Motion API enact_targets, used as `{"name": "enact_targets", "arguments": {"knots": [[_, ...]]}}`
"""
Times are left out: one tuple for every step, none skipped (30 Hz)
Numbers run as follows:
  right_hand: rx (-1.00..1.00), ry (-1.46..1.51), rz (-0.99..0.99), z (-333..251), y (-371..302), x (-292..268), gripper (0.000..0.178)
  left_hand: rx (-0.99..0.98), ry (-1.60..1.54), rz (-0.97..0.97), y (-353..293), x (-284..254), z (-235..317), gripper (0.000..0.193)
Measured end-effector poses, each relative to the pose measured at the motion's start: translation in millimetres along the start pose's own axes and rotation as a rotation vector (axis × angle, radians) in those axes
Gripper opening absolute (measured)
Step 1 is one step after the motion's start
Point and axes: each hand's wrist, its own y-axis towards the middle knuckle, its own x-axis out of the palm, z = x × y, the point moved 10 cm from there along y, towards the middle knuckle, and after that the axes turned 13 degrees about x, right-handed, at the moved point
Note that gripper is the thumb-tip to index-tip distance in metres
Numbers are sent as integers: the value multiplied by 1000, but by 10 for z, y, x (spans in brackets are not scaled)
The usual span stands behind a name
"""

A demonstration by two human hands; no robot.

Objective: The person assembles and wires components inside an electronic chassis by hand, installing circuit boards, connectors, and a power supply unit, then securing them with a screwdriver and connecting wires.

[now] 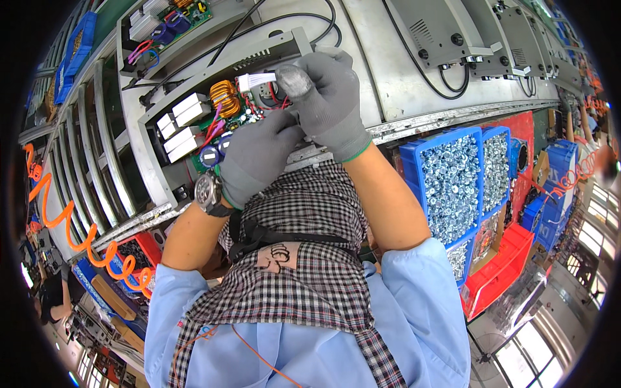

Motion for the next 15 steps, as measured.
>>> {"name": "enact_targets", "arguments": {"knots": [[-10,4,1,35,3,-1,41,1,10,4,21,-10,13,17],[-25,27,42,98,-12,-42,42,-21,1,-6,29,-14,16,17],[-41,53,83,123,-11,-95,43,-44,-6,-15,29,-31,26,17],[89,161,20,230,-42,-80,39,-52,10,-13,-28,-103,72,17],[72,169,26,118,-55,-126,39,-27,13,20,-61,-254,143,19],[219,373,-81,126,-44,-86,35,-3,17,52,-103,-403,222,22],[355,578,-209,70,-6,12,33,11,35,90,-132,-525,266,25],[349,640,-259,-129,-3,-5,32,-11,33,-19,-185,-415,302,26],[306,666,-319,-192,5,12,32,-22,49,-16,-213,-316,289,26],[374,514,-320,-237,-23,-12,30,-32,142,-126,-253,-89,291,26],[428,364,-314,-281,0,-29,28,-37,242,-239,-242,16,229,26],[410,376,-329,-339,50,-39,28,-43,232,-246,-262,-2,220,24],[413,183,-350,-347,71,-11,27,-43,247,-247,-262,-168,166,24],[421,-20,-357,-322,74,0,26,-62,39,-92,-209,-444,131,22],[418,-25,-344,-282,71,55,26,-77,-174,62,-185,-680,51,20]]}}
